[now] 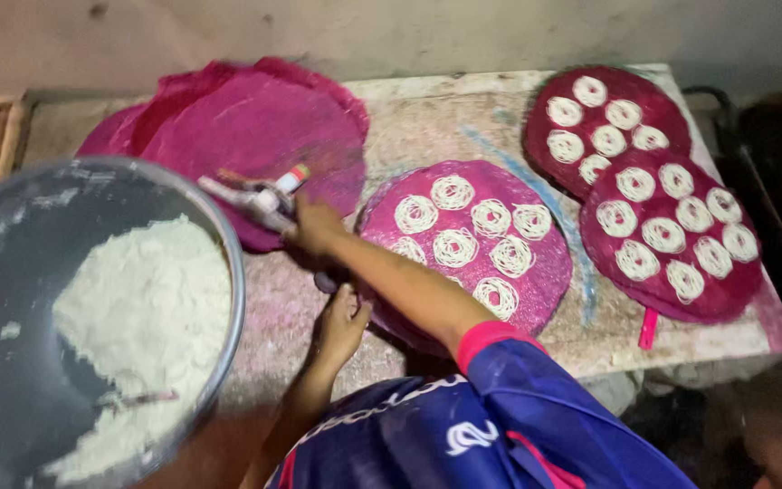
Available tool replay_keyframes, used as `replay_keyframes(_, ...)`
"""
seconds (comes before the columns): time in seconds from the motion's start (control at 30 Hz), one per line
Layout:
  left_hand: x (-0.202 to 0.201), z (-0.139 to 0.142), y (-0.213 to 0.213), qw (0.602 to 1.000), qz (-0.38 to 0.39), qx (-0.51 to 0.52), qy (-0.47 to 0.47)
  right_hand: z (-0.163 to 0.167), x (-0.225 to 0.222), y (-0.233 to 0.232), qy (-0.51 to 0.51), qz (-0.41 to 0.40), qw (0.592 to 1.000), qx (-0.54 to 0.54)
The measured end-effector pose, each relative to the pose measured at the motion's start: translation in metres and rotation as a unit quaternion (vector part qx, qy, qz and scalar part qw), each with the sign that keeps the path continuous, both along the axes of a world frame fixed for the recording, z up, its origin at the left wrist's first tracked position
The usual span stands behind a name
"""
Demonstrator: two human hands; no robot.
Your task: The person presses dough through a hand-held extruder to form noodle nests on round pink trays, reloading dough from a large basin between presses. They then move filled trays onto a woven bamboo rack and continue extruding more nests.
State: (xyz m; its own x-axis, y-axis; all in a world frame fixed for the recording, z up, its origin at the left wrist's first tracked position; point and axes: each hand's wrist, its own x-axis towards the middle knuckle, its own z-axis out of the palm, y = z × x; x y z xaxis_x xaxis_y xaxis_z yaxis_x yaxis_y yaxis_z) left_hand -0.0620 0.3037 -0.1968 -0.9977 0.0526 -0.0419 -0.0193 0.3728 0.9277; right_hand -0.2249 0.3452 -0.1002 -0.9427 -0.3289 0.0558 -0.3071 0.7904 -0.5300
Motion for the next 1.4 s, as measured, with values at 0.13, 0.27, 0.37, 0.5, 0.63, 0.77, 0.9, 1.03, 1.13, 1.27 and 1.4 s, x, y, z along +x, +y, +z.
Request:
replay_keyframes(0.13,-0.01,-0.012,-0.008,0.997,-0.023,0.052,-0.044,-0.014,0.007,0.036,0.102,0.049,0.987,-0.113)
replay_keyframes(0.27,-0.036,-0.015,-0.009,0.993,-0.06,0.099,-0.03,0.002,0.046,0.178,0.214,-0.14,0.944,-0.209)
replay_keyframes(0.37,-0.059,-0.001,-0.009,0.992,-0.059,0.068,-0.09,-0.002,0.114,0.297,0.271,-0.309,0.909,-0.064)
replay_keyframes(0.5,-0.087,0.022,-0.003,0.998,-0.052,-0.026,-0.001,-0.037,0.19,0.366,0.191,-0.422,0.883,-0.083)
replay_keyframes(0.63,-0.105,0.031,0.002,0.992,-0.054,-0.089,0.067,-0.05,0.219,0.378,0.117,-0.454,0.877,-0.101)
replay_keyframes(0.77,-0.097,0.032,0.001,0.989,-0.055,-0.109,0.081,-0.036,0.184,0.383,0.202,-0.332,0.921,0.002)
replay_keyframes(0.9,-0.073,0.04,0.001,0.994,-0.04,-0.096,0.046,-0.026,0.125,0.39,0.211,-0.239,0.948,0.014)
replay_keyframes(1.03,-0.057,0.052,0.003,0.994,-0.01,-0.111,-0.015,-0.028,0.125,0.404,0.207,-0.28,0.937,0.019)
replay_keyframes(1.13,-0.057,0.053,0.004,0.993,0.002,-0.115,-0.008,-0.043,0.165,0.411,0.17,-0.295,0.94,-0.012)
replay_keyframes(1.27,-0.075,0.046,0.01,0.997,-0.006,-0.065,0.04,-0.075,0.218,0.404,0.092,-0.363,0.921,-0.106)
replay_keyframes(1.4,-0.111,0.044,0.021,0.986,-0.007,-0.169,0.004,-0.097,0.239,0.387,0.042,-0.391,0.895,-0.211)
